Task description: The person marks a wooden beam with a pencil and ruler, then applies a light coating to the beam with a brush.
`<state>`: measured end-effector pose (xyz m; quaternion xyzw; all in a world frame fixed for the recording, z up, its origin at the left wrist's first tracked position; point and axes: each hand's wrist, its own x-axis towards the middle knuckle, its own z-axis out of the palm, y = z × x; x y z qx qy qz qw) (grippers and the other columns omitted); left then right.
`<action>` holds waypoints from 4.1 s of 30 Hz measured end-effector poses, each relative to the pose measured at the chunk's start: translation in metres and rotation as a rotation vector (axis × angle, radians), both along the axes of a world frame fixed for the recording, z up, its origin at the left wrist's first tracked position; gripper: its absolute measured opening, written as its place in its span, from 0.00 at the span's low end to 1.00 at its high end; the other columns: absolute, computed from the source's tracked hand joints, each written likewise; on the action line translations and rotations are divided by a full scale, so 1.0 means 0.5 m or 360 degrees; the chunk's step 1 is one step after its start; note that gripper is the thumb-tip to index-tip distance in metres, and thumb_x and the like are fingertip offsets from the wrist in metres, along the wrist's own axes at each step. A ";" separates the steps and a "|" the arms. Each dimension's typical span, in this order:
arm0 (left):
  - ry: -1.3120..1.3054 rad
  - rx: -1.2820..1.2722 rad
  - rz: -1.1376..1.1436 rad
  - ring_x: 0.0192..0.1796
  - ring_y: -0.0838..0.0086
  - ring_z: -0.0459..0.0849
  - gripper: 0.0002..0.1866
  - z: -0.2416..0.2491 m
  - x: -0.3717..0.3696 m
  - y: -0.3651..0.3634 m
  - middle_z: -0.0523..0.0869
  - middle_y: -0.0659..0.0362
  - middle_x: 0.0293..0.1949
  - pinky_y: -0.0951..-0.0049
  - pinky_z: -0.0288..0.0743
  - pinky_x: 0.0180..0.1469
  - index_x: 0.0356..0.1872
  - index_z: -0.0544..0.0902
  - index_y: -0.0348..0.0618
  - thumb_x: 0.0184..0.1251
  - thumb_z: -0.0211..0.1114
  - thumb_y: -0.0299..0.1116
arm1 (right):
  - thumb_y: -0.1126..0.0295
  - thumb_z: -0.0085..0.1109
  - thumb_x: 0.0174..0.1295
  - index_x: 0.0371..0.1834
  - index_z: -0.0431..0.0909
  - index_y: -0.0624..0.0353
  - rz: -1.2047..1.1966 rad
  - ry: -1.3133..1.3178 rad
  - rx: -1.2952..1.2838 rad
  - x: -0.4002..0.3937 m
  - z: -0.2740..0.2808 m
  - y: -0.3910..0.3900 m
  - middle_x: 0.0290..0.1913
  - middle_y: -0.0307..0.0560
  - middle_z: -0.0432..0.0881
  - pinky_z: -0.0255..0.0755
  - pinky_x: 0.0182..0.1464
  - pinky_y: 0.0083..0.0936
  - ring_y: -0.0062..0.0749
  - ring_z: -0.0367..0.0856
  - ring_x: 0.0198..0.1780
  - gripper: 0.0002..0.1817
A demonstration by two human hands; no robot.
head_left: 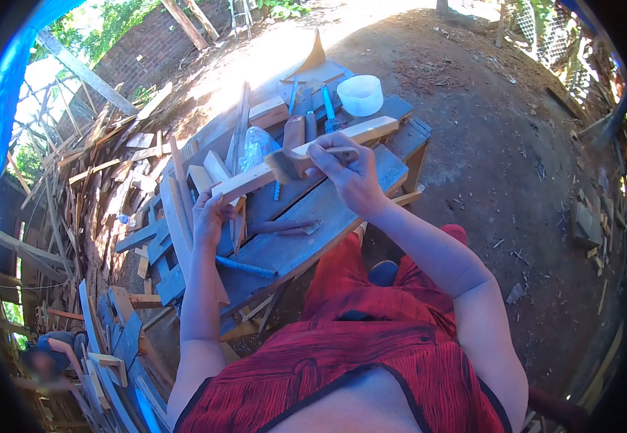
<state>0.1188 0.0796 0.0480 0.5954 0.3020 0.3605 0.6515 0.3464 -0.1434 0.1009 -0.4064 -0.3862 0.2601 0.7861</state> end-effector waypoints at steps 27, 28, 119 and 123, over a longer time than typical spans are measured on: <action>-0.0468 -0.0386 -0.0165 0.42 0.68 0.84 0.20 -0.093 -0.041 0.036 0.85 0.56 0.42 0.74 0.77 0.35 0.49 0.80 0.40 0.53 0.59 0.15 | 0.61 0.61 0.63 0.32 0.78 0.58 -0.0716 -0.1022 -0.0675 0.064 -0.039 0.075 0.29 0.46 0.82 0.72 0.32 0.27 0.29 0.79 0.28 0.11; -0.0429 -0.0363 -0.0218 0.46 0.68 0.83 0.20 -0.103 -0.045 0.045 0.84 0.57 0.44 0.72 0.77 0.40 0.50 0.79 0.41 0.54 0.59 0.16 | 0.64 0.60 0.65 0.36 0.79 0.58 -0.0568 -0.0989 -0.0666 0.036 -0.033 0.096 0.30 0.45 0.84 0.72 0.30 0.22 0.21 0.79 0.28 0.09; -0.0637 -0.0625 0.1227 0.23 0.73 0.80 0.20 -0.154 -0.594 -0.105 0.84 0.52 0.33 0.76 0.70 0.20 0.51 0.76 0.44 0.63 0.62 0.44 | 0.51 0.49 0.70 0.54 0.69 0.67 -0.1047 0.1136 -0.0751 0.353 -0.549 -0.421 0.49 0.53 0.76 0.80 0.45 0.33 0.47 0.82 0.42 0.26; 0.0230 -0.0286 0.1515 0.27 0.71 0.82 0.19 -0.257 -0.657 -0.081 0.85 0.55 0.34 0.71 0.74 0.27 0.47 0.80 0.41 0.62 0.65 0.44 | 0.53 0.49 0.70 0.54 0.68 0.69 -0.1045 0.1161 -0.0591 0.356 -0.564 -0.421 0.49 0.54 0.76 0.82 0.45 0.33 0.47 0.83 0.41 0.26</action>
